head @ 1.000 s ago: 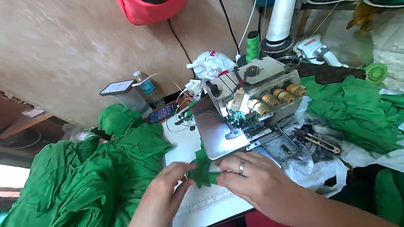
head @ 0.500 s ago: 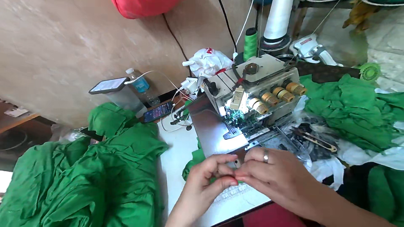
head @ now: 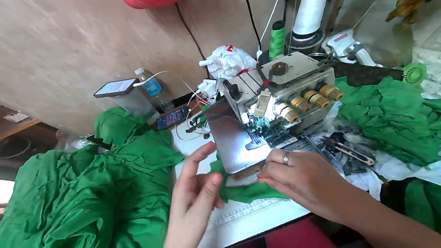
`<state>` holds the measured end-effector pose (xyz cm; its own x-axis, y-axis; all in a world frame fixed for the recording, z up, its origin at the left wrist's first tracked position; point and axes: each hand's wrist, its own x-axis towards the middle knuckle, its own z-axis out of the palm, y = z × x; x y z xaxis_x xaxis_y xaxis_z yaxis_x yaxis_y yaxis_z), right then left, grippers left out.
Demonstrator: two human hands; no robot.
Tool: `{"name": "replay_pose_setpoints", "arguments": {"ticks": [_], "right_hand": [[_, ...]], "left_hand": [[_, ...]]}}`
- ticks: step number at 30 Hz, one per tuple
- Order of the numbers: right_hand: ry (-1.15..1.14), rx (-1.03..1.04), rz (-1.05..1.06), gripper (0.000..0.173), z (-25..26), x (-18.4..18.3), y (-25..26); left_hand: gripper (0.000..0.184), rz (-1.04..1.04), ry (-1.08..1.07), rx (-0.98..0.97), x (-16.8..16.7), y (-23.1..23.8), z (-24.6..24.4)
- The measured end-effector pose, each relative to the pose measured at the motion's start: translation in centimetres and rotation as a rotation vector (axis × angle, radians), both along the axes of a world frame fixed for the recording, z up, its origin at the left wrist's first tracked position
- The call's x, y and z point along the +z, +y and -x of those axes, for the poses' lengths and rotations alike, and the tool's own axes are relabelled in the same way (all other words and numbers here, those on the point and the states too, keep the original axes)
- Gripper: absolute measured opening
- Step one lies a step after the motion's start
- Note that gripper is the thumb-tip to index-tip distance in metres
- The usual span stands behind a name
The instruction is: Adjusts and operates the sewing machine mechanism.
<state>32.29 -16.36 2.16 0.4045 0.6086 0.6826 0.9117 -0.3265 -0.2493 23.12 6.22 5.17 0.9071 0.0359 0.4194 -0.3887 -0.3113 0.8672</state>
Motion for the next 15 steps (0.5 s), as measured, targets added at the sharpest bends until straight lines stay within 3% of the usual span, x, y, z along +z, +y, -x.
{"name": "replay_pose_setpoints", "arguments": {"ticks": [3, 5, 7, 12, 15], "right_hand": [[-0.01, 0.026, -0.002, 0.027, 0.2, 0.2, 0.2], [-0.008, 0.036, -0.008, 0.027, 0.3, 0.3, 0.1], [-0.014, 0.017, -0.017, 0.025, 0.4, 0.2, -0.1], [0.01, -0.015, -0.014, 0.024, 0.0, -0.3, -1.0], [0.051, -0.009, -0.016, 0.028, -0.2, -0.8, -0.8]], "left_hand": [[0.071, -0.021, -0.008, -0.115, -0.7, -2.4, -0.1], [0.076, -0.053, 0.03, -0.209, -1.9, -3.9, -0.7], [0.069, -0.022, 0.084, -0.255, -3.0, -4.5, -1.5], [0.025, 0.032, 0.126, -0.226, -3.7, -3.5, -2.1], [0.015, 0.019, 0.128, -0.24, -3.4, -2.9, -2.1]]}}
